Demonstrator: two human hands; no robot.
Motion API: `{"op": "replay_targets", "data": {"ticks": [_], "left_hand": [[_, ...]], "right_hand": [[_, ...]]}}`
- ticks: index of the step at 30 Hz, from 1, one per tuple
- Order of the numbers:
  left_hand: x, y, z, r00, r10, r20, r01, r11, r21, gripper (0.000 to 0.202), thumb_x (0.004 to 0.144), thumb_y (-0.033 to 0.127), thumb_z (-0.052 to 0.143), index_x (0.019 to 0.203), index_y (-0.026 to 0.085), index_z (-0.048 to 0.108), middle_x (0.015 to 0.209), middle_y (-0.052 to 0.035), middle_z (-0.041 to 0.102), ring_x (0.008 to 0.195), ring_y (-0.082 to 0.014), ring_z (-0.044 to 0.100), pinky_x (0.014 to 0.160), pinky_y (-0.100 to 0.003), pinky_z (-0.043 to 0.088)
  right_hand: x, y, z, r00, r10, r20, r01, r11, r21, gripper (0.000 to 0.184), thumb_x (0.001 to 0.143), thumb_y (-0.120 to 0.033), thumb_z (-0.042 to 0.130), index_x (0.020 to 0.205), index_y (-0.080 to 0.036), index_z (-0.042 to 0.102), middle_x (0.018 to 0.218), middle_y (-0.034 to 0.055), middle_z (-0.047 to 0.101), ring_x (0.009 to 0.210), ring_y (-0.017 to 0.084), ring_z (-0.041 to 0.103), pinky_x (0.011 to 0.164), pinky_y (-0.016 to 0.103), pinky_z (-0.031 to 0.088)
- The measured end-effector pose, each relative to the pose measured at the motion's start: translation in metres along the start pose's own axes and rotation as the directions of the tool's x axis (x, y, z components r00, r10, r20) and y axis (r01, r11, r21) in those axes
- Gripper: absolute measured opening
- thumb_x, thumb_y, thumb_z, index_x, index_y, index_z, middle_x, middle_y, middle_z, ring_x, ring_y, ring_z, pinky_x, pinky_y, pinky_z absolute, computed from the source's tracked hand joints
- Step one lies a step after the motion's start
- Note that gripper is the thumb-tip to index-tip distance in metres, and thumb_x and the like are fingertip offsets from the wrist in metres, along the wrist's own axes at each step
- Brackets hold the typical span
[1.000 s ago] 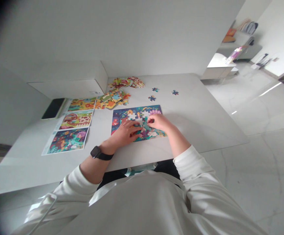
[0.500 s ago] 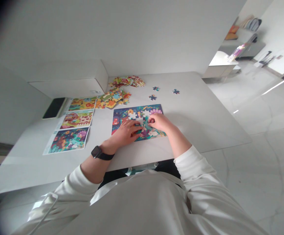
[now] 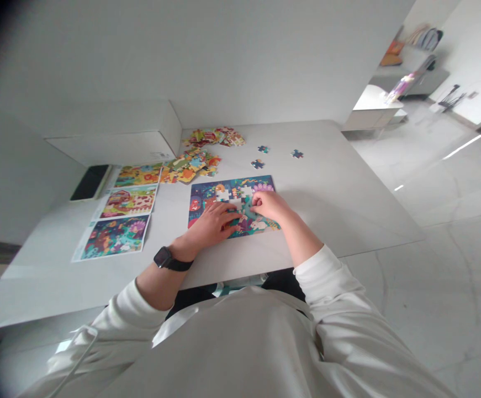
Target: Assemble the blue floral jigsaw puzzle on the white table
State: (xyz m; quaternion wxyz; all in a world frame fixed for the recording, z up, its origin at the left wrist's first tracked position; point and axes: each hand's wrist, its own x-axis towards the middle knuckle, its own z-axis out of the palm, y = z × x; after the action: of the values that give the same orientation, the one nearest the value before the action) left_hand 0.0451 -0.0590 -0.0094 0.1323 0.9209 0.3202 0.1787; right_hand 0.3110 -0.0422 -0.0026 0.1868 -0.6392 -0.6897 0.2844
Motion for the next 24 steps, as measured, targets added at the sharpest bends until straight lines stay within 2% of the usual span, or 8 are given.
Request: {"op": "replay_targets", "data": {"ticks": [3,11,18,24], "left_hand": [[0.000,0.001,0.000,1.000,0.001,-0.002,-0.001,1.000,0.013,0.037,0.105,0.045,0.065,0.135,0.029,0.080,0.143,-0.0109,0.070,0.133,-0.0341,0.061,0.120,-0.056,0.045],[0.000,0.000,0.001,1.000,0.004,0.002,-0.004,1.000,0.011,0.036,0.107,0.046,0.064,0.134,0.029,0.081,0.143,-0.0113,0.069,0.131,-0.0332,0.062,0.120,-0.056,0.045],[-0.001,0.001,0.000,1.000,0.011,0.008,-0.011,1.000,0.017,0.036,0.106,0.045,0.064,0.135,0.029,0.080,0.142,-0.0117,0.070,0.132,-0.0341,0.061,0.120,-0.056,0.046],[0.000,0.001,0.000,1.000,0.014,0.013,-0.015,1.000,0.012,0.035,0.106,0.045,0.065,0.135,0.030,0.080,0.142,-0.0110,0.069,0.132,-0.0336,0.062,0.120,-0.056,0.045]], "right_hand": [[-0.002,-0.003,-0.003,0.999,0.036,-0.007,-0.036,0.999,-0.032,0.013,0.082,-0.023,0.087,0.085,-0.022,0.074,0.077,-0.0035,0.073,0.067,0.013,0.059,0.064,0.026,0.038],[-0.005,-0.010,-0.007,0.999,0.015,0.032,-0.012,0.994,-0.106,0.009,0.085,-0.021,0.084,0.081,-0.022,0.076,0.079,-0.0015,0.077,0.070,0.014,0.063,0.067,0.026,0.041],[-0.007,-0.015,-0.009,0.997,0.046,-0.068,-0.052,0.994,-0.099,0.012,0.089,-0.030,0.085,0.084,-0.023,0.078,0.083,-0.0004,0.079,0.074,0.016,0.066,0.068,0.027,0.042],[-0.004,-0.017,-0.001,0.994,0.051,-0.100,-0.067,0.983,-0.169,0.015,0.090,-0.034,0.085,0.083,-0.023,0.077,0.084,0.0006,0.079,0.074,0.016,0.065,0.065,0.028,0.038]]}}
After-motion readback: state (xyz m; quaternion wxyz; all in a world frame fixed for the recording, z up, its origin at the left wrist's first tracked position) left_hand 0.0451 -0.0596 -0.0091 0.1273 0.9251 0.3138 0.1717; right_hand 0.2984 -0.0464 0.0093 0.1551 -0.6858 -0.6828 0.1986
